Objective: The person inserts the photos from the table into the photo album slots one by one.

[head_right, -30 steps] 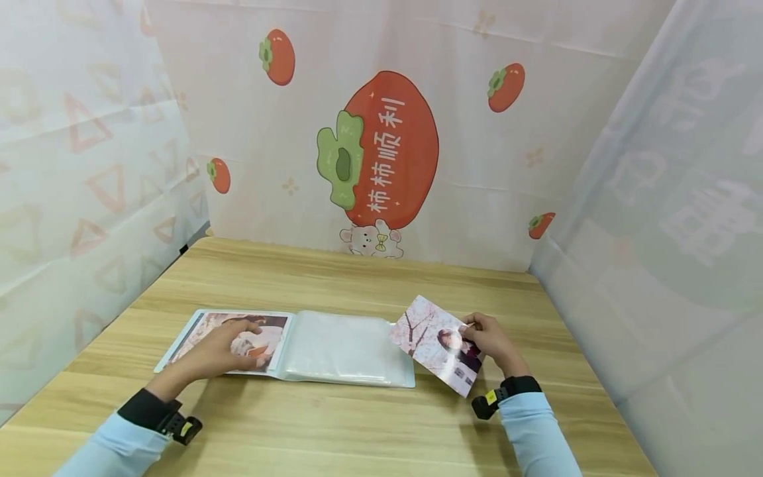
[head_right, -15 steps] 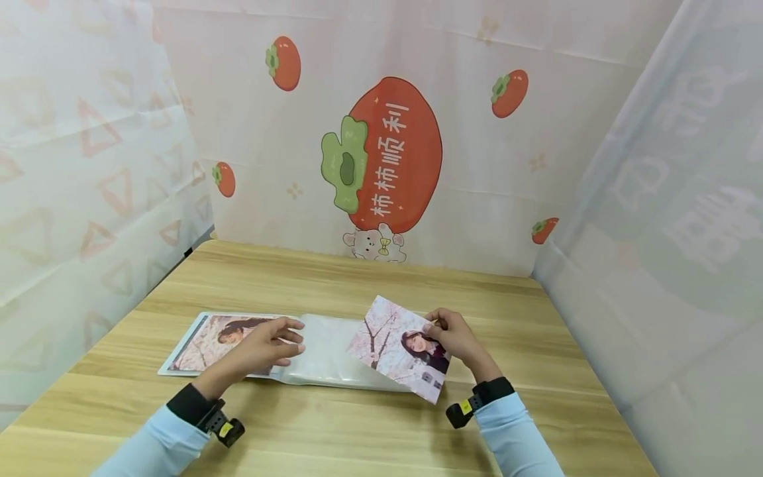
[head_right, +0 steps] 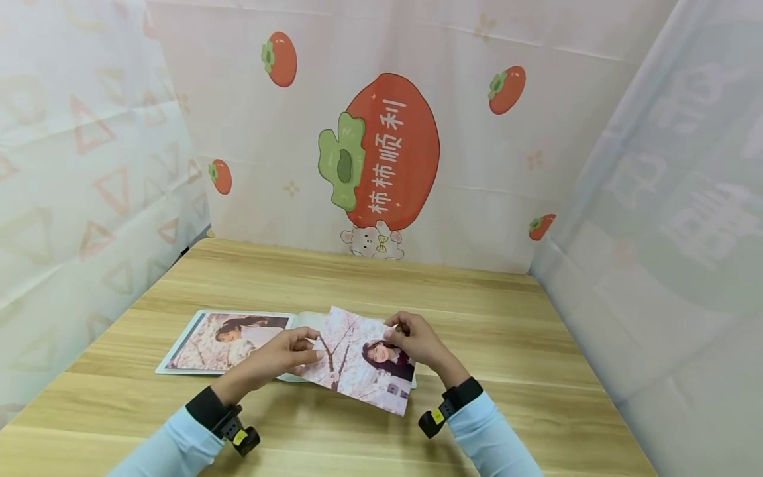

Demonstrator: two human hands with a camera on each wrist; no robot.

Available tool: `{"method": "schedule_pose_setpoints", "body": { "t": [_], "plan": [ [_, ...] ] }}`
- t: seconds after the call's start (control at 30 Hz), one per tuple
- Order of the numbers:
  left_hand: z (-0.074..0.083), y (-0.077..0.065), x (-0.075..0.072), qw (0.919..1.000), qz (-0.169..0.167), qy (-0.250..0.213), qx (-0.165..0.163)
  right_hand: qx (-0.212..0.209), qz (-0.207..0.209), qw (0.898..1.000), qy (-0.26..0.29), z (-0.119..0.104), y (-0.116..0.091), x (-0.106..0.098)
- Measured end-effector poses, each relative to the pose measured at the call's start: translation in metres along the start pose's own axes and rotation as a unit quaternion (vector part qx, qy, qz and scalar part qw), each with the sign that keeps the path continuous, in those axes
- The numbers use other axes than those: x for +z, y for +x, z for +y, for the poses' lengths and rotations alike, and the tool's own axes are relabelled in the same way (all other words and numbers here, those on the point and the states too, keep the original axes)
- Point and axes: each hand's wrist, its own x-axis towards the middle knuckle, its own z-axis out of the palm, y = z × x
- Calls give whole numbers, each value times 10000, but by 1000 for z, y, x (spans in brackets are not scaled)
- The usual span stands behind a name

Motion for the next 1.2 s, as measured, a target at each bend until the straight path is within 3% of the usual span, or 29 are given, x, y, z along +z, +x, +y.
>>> {"method": "schedule_pose_setpoints", "body": {
  "t": [0.37,0.8,1.0,1.2],
  "plan": [
    [-5,1,1,9994,30,-186,302,-79,-143,9999,-4,-5,4,9],
    [-4,-2,-3,9992,53,-66,381,-128,-130,9998,-67,-1,6,11],
    [-11,-7,-8,9993,132,-56,355,-301,43,9994,-183,27,8,6],
    [-17,-16,-19,9994,272,-44,213,-697,-486,9895,-1166,54,-3,6]
  ]
}}
